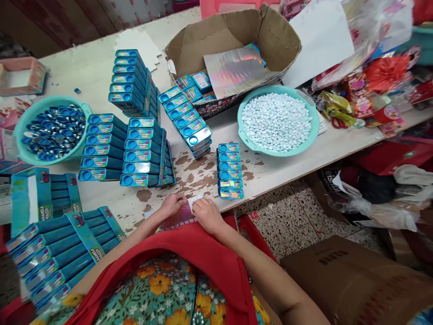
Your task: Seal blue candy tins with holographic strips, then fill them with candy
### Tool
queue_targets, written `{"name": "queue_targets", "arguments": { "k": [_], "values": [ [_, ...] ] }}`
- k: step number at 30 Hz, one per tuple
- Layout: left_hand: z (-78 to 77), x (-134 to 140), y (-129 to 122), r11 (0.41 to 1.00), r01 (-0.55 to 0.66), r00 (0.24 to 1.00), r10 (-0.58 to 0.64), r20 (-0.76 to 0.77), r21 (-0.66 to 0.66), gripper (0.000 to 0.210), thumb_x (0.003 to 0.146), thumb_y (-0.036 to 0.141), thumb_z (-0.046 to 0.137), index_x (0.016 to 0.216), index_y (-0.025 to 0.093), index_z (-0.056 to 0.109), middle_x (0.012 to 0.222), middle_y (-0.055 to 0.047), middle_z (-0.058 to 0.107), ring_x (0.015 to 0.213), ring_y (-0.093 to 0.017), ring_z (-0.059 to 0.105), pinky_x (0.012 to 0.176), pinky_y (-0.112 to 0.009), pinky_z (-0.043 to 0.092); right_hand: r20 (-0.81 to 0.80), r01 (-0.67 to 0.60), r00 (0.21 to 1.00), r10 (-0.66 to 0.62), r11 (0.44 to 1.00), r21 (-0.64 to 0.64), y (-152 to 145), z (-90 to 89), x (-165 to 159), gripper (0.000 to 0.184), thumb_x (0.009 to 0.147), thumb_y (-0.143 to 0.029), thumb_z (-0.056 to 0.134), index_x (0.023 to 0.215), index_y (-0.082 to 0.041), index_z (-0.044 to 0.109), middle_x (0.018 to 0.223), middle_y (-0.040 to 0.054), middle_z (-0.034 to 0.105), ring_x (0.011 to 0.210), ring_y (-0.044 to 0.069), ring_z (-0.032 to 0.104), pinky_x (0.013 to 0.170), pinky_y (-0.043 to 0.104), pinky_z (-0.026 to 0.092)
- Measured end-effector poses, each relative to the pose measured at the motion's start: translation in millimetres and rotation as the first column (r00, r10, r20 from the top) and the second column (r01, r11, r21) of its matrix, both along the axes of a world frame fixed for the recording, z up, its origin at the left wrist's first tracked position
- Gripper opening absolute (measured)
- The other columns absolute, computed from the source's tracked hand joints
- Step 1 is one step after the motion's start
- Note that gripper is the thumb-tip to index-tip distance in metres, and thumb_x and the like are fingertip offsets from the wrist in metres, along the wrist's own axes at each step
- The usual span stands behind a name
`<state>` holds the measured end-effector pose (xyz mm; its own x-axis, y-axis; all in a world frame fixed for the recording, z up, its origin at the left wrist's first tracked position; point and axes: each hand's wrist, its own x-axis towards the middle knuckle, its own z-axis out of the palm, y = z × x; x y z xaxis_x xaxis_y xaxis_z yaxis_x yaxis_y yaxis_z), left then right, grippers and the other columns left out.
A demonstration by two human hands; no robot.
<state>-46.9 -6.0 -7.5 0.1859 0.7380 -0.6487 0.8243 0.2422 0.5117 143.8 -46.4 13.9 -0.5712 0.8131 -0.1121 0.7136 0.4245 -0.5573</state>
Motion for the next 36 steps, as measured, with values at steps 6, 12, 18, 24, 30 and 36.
{"name": "queue_targets", "arguments": {
  "k": [6,12,18,24,30,36],
  "values": [
    [45.9,20,6,0.998,0.004,0.861,-0.032,0.508,0.056,0.032,0.084,0.040,0.051,0.107,0.019,0.058,0.107,-0.007,0.062,0.101,-0.019,0.055,0.084,-0.026,0.043,-0.271,0.378,0.858,-0.436,0.894,-0.241,10,39.3,14,0.011,0.089,-0.025,0.053,0.080,-0.020,0.057,0.076,0.0012,0.063,0.074,0.016,0.057,0.069,0.026,0.044],
    [64.0,65,35,0.972,0.155,0.774,-0.008,0.633,-0.178,0.029,0.088,0.040,0.043,0.080,0.015,0.055,0.060,0.001,0.055,0.052,-0.011,0.054,0.054,-0.022,0.042,-0.269,0.666,0.663,-0.699,0.714,-0.214,28,45.7,43,0.014,0.085,-0.030,0.056,0.076,-0.020,0.059,0.082,0.0033,0.060,0.082,0.019,0.055,0.074,0.030,0.044],
    [48.8,104,87,0.994,0.110,0.716,-0.080,0.693,0.001,0.012,0.086,0.026,0.043,0.096,0.020,0.043,0.060,0.006,0.051,0.048,-0.009,0.049,0.047,-0.019,0.039,-0.238,0.852,0.517,-0.822,0.522,0.045,62,20.9,73,0.014,0.081,-0.031,0.058,0.077,-0.019,0.061,0.098,0.0084,0.051,0.101,0.024,0.048,0.092,0.040,0.039],
    [25.7,123,100,1.000,0.015,0.729,-0.009,0.685,-0.003,0.011,0.081,0.016,0.041,0.089,0.021,0.036,0.059,0.007,0.049,0.048,-0.008,0.049,0.047,-0.018,0.037,-0.251,0.916,0.384,-0.888,0.401,-0.016,81,-3.9,80,0.011,0.074,-0.025,0.061,0.080,-0.018,0.055,0.098,0.0086,0.051,0.098,0.023,0.049,0.090,0.038,0.039],
    [-7.9,136,71,0.963,-0.148,0.792,0.251,0.556,-0.224,0.012,0.081,0.016,0.038,0.092,0.020,0.034,0.052,0.009,0.046,0.040,-0.009,0.047,0.046,-0.019,0.037,-0.279,0.917,0.244,-0.929,0.314,-0.244,86,-12.9,94,0.028,0.068,-0.031,0.064,0.090,-0.018,0.051,0.088,0.0041,0.059,0.074,0.018,0.055,0.072,0.032,0.046],
    [-0.3,69,65,0.979,0.124,0.981,-0.146,0.131,0.164,0.017,0.085,0.032,0.043,0.082,0.018,0.052,0.074,-0.004,0.060,0.071,-0.017,0.057,0.064,-0.026,0.041,-0.392,0.918,0.373,-0.841,0.395,0.025,71,18.5,83,0.017,0.081,-0.024,0.052,0.096,-0.018,0.055,0.102,0.0104,0.058,0.098,0.023,0.053,0.088,0.040,0.042]
  ]
}}
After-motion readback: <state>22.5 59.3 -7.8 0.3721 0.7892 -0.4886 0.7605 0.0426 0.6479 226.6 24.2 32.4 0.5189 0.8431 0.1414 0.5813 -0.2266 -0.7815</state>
